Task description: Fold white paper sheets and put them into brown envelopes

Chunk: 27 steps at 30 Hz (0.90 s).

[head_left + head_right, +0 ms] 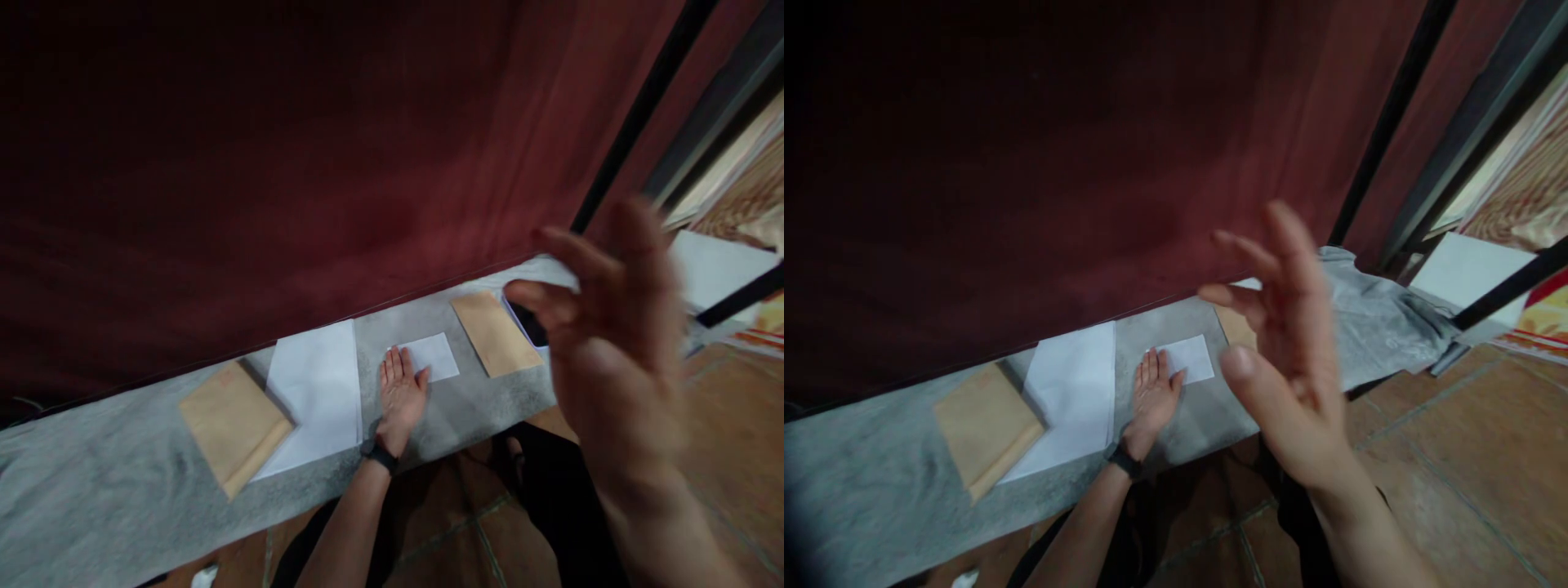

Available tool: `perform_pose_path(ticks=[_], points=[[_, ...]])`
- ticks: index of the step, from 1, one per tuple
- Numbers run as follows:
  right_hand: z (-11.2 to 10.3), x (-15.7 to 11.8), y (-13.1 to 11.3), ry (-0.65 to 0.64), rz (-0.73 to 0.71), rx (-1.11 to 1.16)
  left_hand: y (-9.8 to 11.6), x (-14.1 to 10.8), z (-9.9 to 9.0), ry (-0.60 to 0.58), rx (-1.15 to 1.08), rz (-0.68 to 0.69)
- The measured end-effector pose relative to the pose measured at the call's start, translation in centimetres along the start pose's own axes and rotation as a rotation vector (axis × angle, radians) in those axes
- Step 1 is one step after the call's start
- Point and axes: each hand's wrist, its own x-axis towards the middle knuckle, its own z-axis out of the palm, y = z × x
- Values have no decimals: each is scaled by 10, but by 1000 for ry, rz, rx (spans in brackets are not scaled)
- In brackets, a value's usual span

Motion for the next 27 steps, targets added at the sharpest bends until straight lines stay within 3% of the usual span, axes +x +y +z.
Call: perform_pose_path(ticks=[4,7,10,17,27], points=[[45,-9,82,-146,119,-84,2,1,-5,-35,-7,-9],[75,-35,148,-406,166,-263,5,0,-5,-37,3,-29],[89,-64,186,-613,106,-482,9,-1,-3,-31,3,-44],[91,-87,210,-731,5,-854,12,-2,-4,-56,-33,-95],[87,-94,220,-622,22,-972,3,-5,-16,-70,-92,-218]])
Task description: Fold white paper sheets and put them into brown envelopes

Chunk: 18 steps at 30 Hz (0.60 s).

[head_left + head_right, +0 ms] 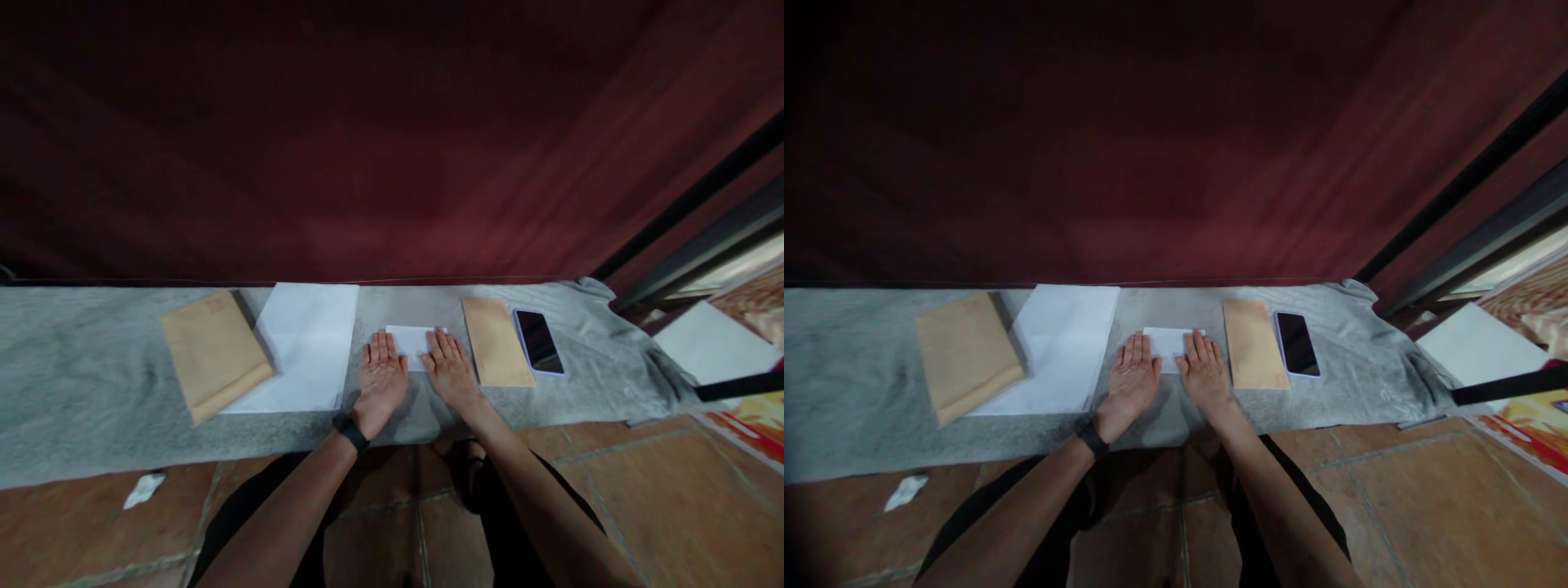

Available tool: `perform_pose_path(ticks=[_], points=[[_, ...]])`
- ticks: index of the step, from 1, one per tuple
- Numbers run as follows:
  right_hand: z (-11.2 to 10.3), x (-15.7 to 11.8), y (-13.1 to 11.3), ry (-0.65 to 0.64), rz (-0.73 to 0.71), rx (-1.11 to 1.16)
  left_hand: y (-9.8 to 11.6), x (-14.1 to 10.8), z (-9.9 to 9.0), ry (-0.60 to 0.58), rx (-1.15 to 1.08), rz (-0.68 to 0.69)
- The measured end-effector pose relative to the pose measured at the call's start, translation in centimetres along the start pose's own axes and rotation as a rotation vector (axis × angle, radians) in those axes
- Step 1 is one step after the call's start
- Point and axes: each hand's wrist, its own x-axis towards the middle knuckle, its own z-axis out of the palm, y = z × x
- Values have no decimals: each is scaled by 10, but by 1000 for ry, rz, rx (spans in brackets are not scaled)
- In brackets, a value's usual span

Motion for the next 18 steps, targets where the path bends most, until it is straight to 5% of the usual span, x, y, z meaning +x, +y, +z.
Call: perform_pose_path(ticks=[7,18], points=[[2,1,4,29,-33,27,-5,14,-24,-12,-151,8],[-7,1,3,-7,-40,2,-20,21,-19,-30,-304,-4]])
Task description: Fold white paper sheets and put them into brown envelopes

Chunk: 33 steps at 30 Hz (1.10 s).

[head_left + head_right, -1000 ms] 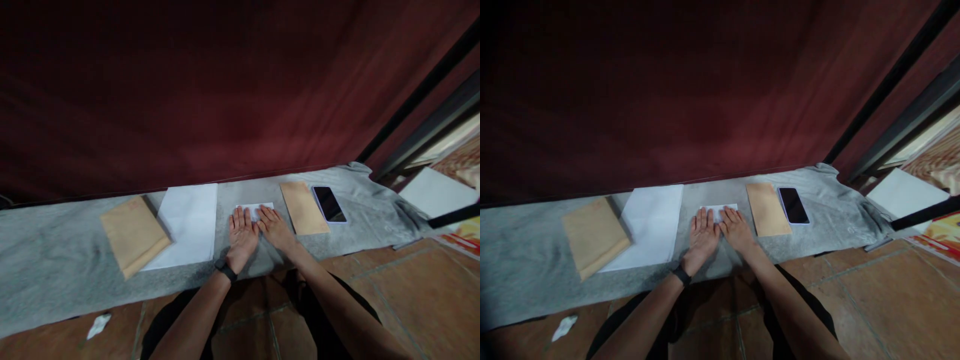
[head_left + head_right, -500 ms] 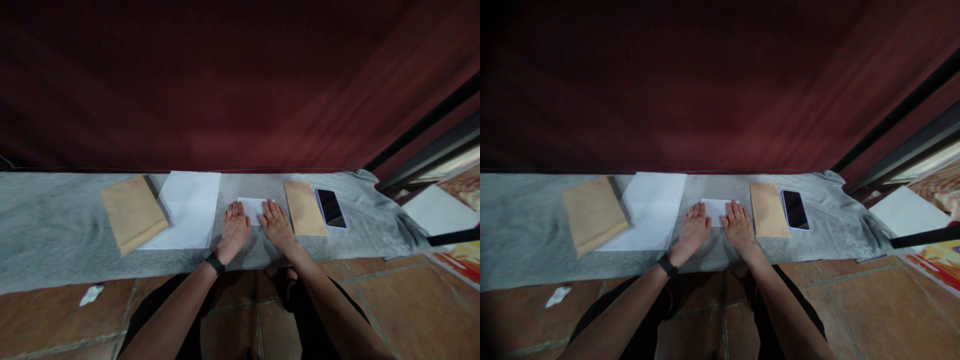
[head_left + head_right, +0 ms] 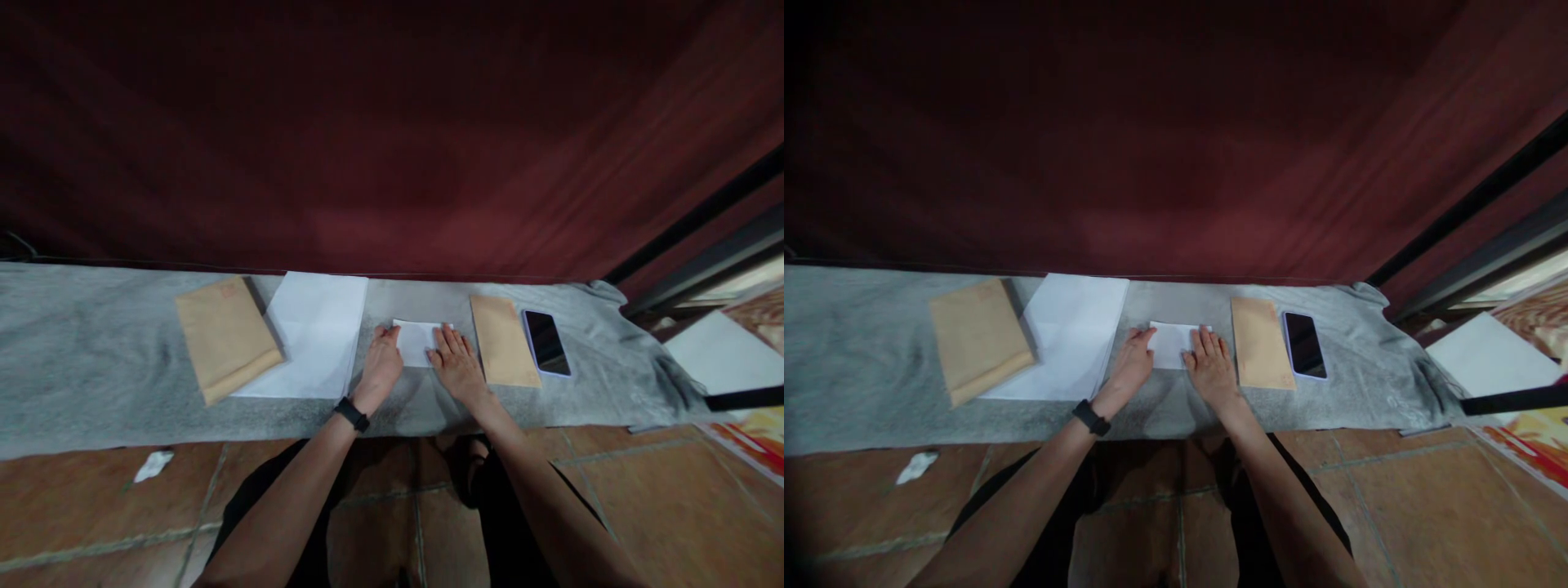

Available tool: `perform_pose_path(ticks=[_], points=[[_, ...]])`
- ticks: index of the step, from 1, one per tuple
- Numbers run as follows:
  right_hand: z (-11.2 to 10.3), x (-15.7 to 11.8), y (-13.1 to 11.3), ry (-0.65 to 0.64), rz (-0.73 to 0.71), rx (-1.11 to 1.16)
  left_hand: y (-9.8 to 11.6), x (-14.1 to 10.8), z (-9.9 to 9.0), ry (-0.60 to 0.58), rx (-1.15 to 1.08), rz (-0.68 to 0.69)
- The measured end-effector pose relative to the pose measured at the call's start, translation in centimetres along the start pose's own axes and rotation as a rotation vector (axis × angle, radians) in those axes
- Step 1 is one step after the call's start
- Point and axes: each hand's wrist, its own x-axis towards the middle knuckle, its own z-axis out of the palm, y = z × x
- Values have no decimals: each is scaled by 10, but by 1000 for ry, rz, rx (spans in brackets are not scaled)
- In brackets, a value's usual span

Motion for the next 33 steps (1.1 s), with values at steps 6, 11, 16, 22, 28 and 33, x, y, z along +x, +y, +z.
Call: perform_pose_path(ticks=[6,11,16,22,28,33], points=[[-10,6,-10,-25,-41,42,14,-7,-4,78,138,17],[-5,5,-18,-89,-151,42,38,-4,17,53,49,228],[2,-1,-17,-130,-197,-24,42,-5,37,45,55,262],[-1,-3,-10,-74,-59,-10,28,-13,35,42,144,307],[-3,-7,-4,-19,44,2,16,-19,37,33,238,292],[-2,-12,1,40,104,4,8,-21,32,31,266,236]])
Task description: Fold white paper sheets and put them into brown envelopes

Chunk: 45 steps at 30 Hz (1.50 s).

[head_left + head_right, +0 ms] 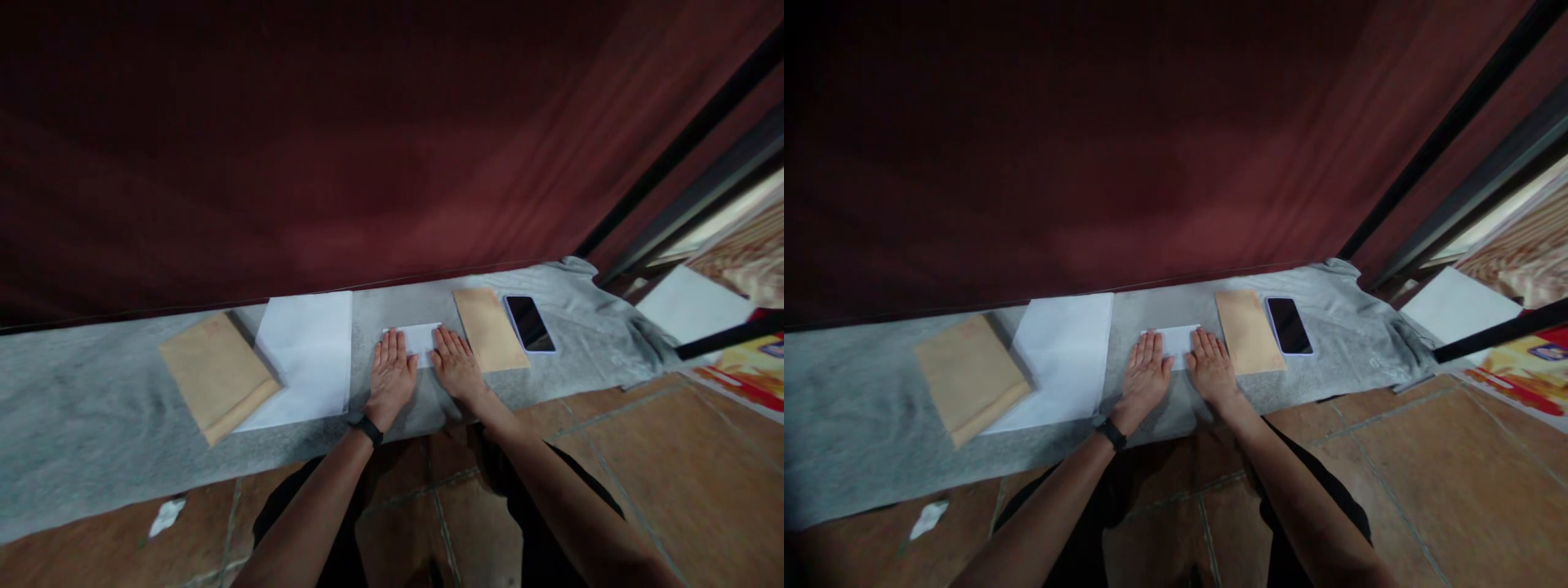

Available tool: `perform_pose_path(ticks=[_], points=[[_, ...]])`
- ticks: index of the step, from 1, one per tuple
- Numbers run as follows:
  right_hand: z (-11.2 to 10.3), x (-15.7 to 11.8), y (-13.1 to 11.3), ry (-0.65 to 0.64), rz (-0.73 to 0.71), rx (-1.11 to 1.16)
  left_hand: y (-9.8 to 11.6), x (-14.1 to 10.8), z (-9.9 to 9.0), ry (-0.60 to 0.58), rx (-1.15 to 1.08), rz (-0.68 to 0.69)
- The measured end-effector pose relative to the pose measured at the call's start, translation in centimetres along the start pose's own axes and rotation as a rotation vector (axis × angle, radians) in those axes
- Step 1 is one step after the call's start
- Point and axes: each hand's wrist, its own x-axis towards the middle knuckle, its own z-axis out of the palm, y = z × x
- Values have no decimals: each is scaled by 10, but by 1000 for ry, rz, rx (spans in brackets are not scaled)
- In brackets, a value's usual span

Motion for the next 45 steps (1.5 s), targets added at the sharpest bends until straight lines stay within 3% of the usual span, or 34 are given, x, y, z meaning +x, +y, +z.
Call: perform_pose_path(ticks=[5,10,17,22,31,45], points=[[2,-2,-3,26,16,9,-2,-4,-11,-30,29,-89],[-2,1,-6,19,38,33,13,-21,-10,-11,-29,35],[-16,-8,-27,-130,-224,224,22,-35,4,-21,-62,176],[-13,-20,-32,-186,-248,255,20,-37,2,-74,4,213],[-12,-35,-5,-136,-270,91,18,-45,-7,-37,15,191],[-5,-47,2,8,-214,16,10,-54,-11,-31,11,71]])
